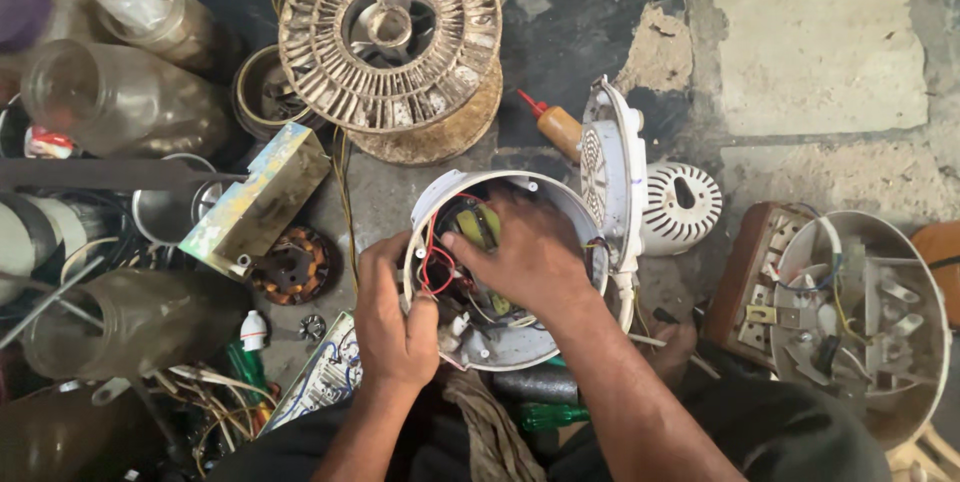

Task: The person disassembles a white electric appliance by unscrewing the base cover with a screwdriver. They remove the cover to expose the internal motor and wiring, then use the screwdriver to adjust components inside the housing.

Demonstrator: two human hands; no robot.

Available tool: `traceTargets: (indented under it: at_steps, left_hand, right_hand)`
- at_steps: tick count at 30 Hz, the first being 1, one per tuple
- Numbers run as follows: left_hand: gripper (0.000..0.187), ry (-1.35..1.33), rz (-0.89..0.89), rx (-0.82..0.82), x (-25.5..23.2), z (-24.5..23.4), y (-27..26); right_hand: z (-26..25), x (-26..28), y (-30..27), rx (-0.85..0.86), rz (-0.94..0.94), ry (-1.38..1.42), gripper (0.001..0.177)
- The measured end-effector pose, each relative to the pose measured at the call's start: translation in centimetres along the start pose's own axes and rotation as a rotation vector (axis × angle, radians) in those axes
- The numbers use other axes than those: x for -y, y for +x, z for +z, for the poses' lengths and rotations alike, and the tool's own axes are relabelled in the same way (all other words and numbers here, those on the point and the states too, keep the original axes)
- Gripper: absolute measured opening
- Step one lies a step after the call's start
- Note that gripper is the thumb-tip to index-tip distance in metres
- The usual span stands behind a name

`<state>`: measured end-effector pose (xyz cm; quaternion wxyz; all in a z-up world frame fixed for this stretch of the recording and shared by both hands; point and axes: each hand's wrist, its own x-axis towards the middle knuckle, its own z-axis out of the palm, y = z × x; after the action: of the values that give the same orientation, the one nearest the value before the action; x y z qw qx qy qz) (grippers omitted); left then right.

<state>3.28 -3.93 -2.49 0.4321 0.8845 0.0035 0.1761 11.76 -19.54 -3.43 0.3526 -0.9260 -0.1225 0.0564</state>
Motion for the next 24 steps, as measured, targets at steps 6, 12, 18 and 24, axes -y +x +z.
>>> traceTargets:
  at_steps: [6, 12, 18, 24]
  left_hand:
    - [0.04, -0.163, -0.132, -0.091, 2.5, 0.8, 0.1]
    - [0.038, -0.13, -0.203, -0.117, 4.2, 0.2, 0.3]
    - [0.037, -0.188, -0.134, -0.082, 4.1, 0.0, -0.2]
    - [0.038, -0.203, -0.173, -0.088, 3.9, 0.0, 0.0]
  right_hand:
    - [0.9, 1.9, 1.9, 0.088, 0.059, -0.193, 0.076]
    - [2.0, 3.9, 3.7, 0.202, 0.106, -0.326, 0.08]
    - [2.7, 3.4, 2.8, 0.152, 0.131, -0.254, 0.07]
    - [2.3, 3.7, 3.2, 0.137, 0.08, -0.307, 0.071]
